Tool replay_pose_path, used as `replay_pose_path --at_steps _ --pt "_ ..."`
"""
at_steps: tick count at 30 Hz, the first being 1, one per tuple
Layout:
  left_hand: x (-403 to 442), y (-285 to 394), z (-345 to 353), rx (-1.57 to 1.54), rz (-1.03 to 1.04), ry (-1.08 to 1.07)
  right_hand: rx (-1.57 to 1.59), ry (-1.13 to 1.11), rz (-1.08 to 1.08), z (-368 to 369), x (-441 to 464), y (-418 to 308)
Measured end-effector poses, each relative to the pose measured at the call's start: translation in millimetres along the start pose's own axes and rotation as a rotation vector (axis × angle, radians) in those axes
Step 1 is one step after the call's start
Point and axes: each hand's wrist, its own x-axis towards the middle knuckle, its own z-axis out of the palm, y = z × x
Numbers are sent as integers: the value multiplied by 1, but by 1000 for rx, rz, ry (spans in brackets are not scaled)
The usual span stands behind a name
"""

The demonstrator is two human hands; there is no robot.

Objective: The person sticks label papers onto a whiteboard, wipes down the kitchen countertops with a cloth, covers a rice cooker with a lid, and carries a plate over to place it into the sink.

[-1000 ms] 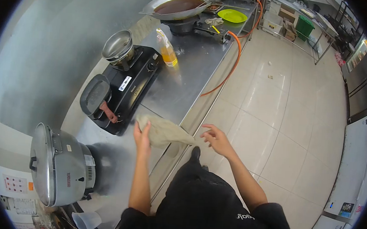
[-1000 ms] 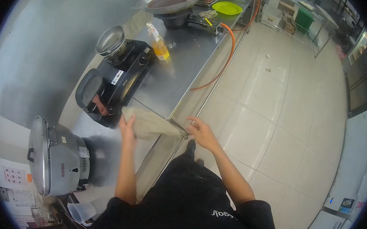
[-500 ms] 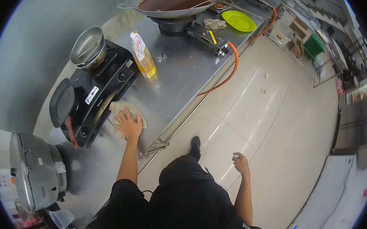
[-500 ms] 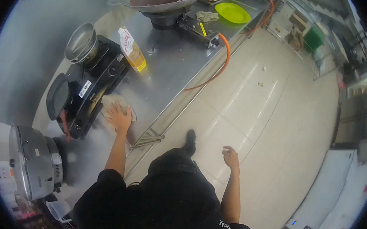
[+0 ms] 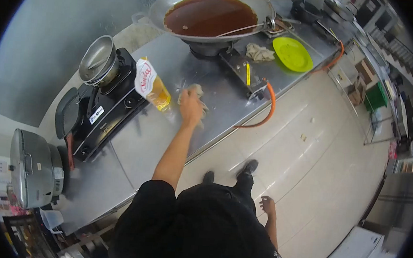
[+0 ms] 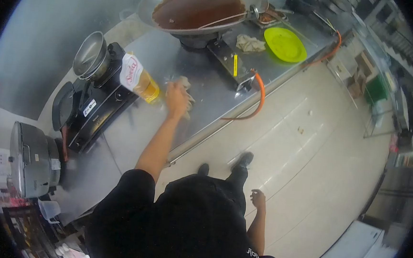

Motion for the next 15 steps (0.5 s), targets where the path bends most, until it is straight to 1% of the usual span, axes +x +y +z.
replay_pose_path --at_steps 1,2,4,5,7,8,9,10,11,12,14,15 --pt "23 9 -9 -5 -8 114 -20 -13 35 -16 16 -3" --pt "40 9 -8 70 9 187 9 4 73 -32 25 -9" --pt "76 9 -8 222 28 336 47 -20 30 -58 67 26" --pt "88 -25 27 331 -37 226 59 -26 -10 -84 93 36" --pt "113 -93 97 562 -128 -17 -529 57 -543 -131 120 31" --pt "107 -67 85 509 -213 0 -245 -25 -111 -149 123 3" --pt "99 -37 69 458 -297 20 -383 -45 -432 -171 167 38" --pt "87 -10 64 398 -406 39 -435 -59 -418 -190 181 11" --pt "81 -10 73 399 -365 59 -493 -79 -406 -206 187 -24" --pt "67 -13 80 408 -329 71 -482 -145 -263 -213 177 -91" --pt "40 -1 68 361 -296 104 -582 -323 -572 -210 173 -200" --pt "25 2 61 344 -353 130 -623 -418 -729 -202 170 -252"
